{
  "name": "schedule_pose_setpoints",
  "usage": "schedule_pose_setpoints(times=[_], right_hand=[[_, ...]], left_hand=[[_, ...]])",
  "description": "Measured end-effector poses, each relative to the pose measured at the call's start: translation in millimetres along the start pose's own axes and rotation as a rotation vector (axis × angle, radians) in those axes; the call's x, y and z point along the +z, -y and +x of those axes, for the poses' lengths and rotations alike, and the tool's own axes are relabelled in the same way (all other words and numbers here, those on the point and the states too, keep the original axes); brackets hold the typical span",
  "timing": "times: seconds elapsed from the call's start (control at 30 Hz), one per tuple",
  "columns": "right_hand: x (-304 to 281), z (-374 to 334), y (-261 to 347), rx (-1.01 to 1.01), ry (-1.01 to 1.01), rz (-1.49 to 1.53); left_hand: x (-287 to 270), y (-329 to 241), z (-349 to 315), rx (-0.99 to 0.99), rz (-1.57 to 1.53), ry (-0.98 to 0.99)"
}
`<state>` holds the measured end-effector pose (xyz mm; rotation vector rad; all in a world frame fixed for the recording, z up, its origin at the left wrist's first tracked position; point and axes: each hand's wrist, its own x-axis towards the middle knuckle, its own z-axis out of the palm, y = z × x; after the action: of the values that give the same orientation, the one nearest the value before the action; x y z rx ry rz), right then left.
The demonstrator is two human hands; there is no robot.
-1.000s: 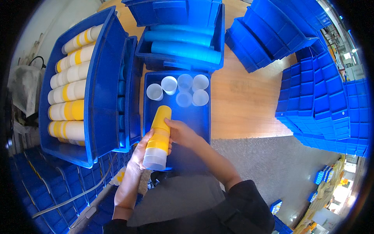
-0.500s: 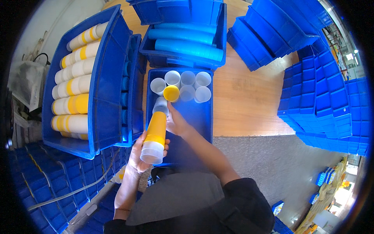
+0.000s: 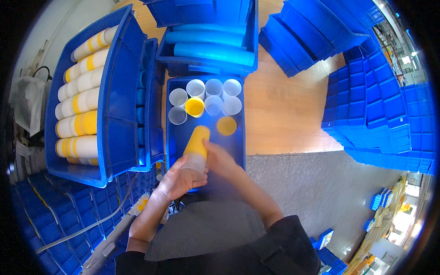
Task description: The person repeatedly picks up stacks of white and yellow plastic cups from a blue bin, separates them, and places individual cups into a second blue bin. The person continues this process, filling the second bin with cups.
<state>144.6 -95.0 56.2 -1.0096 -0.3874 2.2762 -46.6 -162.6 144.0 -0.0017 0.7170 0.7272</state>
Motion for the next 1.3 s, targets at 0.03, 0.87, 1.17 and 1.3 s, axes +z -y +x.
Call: schedule_pose_setpoints(times=[0.03,0.87,1.17,1.3], right_hand=[[2,3,-1,-0.201,-0.032,-0.442],[114,-40,57,-0.695,-0.189,-0.672],[380,37,14,-0.629,0.502,-2.282],[394,65,-3,-0.576,0.619,-2.302]], left_hand=[[1,-1,-1,-0.015,-0.012,-0.018],[-78,-1,90,0.361,-0.582,-0.120],[-94,46,4,0.387,-0.178,-0.028],[-91,48,-48,0.495,-0.149,-0.116]])
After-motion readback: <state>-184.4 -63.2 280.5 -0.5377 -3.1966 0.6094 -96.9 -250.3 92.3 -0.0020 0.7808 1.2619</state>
